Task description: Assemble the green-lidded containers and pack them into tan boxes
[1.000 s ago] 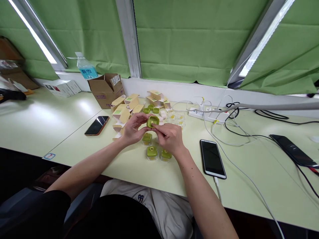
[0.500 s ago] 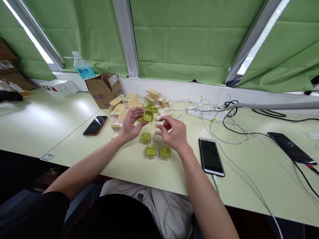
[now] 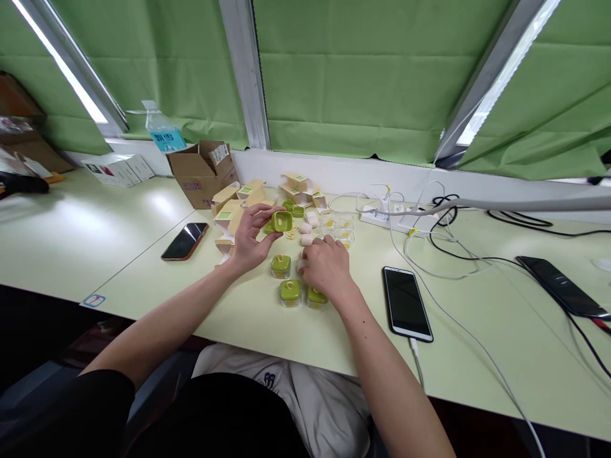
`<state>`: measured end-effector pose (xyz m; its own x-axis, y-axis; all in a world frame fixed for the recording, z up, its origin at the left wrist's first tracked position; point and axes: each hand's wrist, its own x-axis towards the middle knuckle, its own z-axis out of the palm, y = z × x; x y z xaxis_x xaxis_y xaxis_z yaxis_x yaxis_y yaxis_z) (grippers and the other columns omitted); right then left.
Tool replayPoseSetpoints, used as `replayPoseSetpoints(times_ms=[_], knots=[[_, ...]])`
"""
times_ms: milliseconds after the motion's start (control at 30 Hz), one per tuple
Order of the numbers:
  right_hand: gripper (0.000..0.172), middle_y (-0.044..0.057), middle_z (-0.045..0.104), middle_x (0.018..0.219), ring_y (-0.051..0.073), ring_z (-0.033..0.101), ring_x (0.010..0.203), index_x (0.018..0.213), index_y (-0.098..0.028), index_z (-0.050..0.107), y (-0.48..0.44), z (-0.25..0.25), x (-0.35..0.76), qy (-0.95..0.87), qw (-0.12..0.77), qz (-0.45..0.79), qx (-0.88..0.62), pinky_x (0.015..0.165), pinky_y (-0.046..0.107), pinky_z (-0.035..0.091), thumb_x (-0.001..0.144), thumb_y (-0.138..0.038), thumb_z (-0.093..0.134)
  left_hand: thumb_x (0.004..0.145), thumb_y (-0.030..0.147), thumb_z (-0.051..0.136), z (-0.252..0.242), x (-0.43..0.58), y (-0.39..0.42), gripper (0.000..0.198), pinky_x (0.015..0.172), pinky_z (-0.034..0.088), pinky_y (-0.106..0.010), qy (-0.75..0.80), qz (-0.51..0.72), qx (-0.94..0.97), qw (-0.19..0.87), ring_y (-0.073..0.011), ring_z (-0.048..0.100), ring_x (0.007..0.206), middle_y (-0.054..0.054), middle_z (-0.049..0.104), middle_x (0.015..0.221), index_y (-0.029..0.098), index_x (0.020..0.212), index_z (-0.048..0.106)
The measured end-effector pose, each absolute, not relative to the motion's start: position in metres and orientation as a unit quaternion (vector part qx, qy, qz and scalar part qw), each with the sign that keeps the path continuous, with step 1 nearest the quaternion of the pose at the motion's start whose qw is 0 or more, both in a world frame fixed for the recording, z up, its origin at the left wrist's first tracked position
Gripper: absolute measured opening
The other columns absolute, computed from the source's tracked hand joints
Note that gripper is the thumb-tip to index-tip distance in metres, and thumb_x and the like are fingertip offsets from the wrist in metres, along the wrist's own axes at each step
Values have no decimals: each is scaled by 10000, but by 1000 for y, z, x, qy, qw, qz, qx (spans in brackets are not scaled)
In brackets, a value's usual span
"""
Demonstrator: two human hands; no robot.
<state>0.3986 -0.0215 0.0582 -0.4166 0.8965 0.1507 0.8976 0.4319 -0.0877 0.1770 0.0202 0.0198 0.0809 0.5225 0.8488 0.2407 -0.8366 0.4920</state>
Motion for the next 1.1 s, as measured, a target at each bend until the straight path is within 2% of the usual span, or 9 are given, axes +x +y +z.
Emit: replayPoseSetpoints(times_ms=[233,400,500,600,700,800,867,1000,1100], knots=[[184,112,838,1223,337,675,1236,1075,-215,843,-21,59,391,-843,57,-4,-535,1005,439,396,901,-247,793,981,327,867,17,178,21,632,1176,620,-466,269,619,728,121,-284,751,1383,-132,768,1428,274,1531,563],[163,119,842,1034,315,697,1151,1041,-188,811,-22,57,389,-847,51,3,-530,993,434,365,884,-196,768,960,360,872,15,177,23,530,1135,611,-437,291,620,718,125,-279,755,1308,-134,781,1398,236,1444,695],[182,130,840,1043,323,697,1153,1068,-183,807,-22,58,392,-844,78,13,-530,997,441,371,892,-203,768,935,323,876,16,177,23,502,1063,605,-410,308,615,713,135,-261,754,1227,-119,791,1365,237,1405,722],[274,119,846,1105,335,690,1180,1175,-197,811,-21,62,399,-833,149,54,-530,1036,470,391,905,-234,784,913,239,849,20,177,19,495,1020,585,-396,315,610,715,130,-254,747,1216,-109,790,1370,239,1391,720],[314,95,846,1175,338,687,1191,1209,-237,831,-17,66,411,-805,282,126,-507,1079,512,426,900,-267,781,904,186,816,25,177,14,500,1010,568,-395,314,598,728,117,-262,735,1259,-108,787,1391,240,1391,714],[296,85,845,1178,300,704,1075,1154,-253,852,-13,69,421,-744,439,223,-452,1013,489,515,884,-354,785,913,180,810,29,177,9,510,1024,571,-408,302,586,744,108,-274,723,1301,-118,784,1396,235,1408,700],[335,83,852,1178,278,714,1019,1133,-253,853,-11,70,424,-698,506,288,-416,956,460,559,860,-446,832,924,174,813,31,178,7,516,1041,575,-425,293,575,757,102,-279,715,1315,-122,782,1405,239,1422,695],[511,92,869,1118,280,765,1007,1120,-241,843,-11,68,420,-628,538,423,-371,926,443,602,760,-584,964,951,203,847,32,182,4,518,1030,595,-443,258,560,781,95,-292,701,1320,-132,780,1413,255,1446,704],[581,91,874,1045,287,789,973,1077,-230,856,-12,66,415,-602,531,470,-367,928,445,615,681,-620,1027,945,203,867,32,184,3,570,1029,609,-454,251,559,784,95,-296,700,1304,-127,773,1396,284,1486,710]])
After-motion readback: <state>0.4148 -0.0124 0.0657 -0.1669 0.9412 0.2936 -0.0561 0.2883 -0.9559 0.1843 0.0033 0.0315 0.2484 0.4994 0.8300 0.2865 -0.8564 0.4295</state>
